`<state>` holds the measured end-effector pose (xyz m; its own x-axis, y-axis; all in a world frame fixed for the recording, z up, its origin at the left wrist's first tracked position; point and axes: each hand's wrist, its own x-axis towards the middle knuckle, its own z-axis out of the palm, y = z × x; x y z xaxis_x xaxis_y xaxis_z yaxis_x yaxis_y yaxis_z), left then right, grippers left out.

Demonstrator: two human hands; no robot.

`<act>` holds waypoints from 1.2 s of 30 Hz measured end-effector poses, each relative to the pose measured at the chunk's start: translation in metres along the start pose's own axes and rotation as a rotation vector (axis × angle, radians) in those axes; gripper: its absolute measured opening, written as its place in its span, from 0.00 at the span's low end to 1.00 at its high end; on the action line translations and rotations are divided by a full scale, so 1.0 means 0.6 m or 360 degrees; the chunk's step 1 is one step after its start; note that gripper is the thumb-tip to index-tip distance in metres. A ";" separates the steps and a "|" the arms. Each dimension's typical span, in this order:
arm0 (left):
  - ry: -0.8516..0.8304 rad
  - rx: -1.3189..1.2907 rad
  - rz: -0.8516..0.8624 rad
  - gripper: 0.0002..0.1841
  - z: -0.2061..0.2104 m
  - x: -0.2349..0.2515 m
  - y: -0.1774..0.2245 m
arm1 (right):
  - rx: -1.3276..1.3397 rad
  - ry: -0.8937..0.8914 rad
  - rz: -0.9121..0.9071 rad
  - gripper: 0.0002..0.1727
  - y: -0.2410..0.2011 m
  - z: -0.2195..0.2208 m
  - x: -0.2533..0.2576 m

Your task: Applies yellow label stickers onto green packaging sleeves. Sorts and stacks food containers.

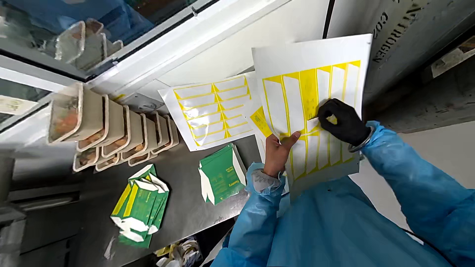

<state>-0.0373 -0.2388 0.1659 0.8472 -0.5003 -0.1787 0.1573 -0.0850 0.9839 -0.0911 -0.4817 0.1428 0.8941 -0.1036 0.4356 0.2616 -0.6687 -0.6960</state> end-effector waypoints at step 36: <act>0.0653 -0.0479 -0.0204 0.18 -0.259 -0.173 -0.075 | -0.0228 -0.0176 0.0943 0.48 -0.246 0.289 -0.007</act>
<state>-0.0533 -0.0492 0.1390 0.9311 -0.1182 -0.3451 0.3607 0.1582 0.9191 -0.0706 -0.2549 0.1450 0.9068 -0.4159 -0.0686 -0.3355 -0.6136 -0.7148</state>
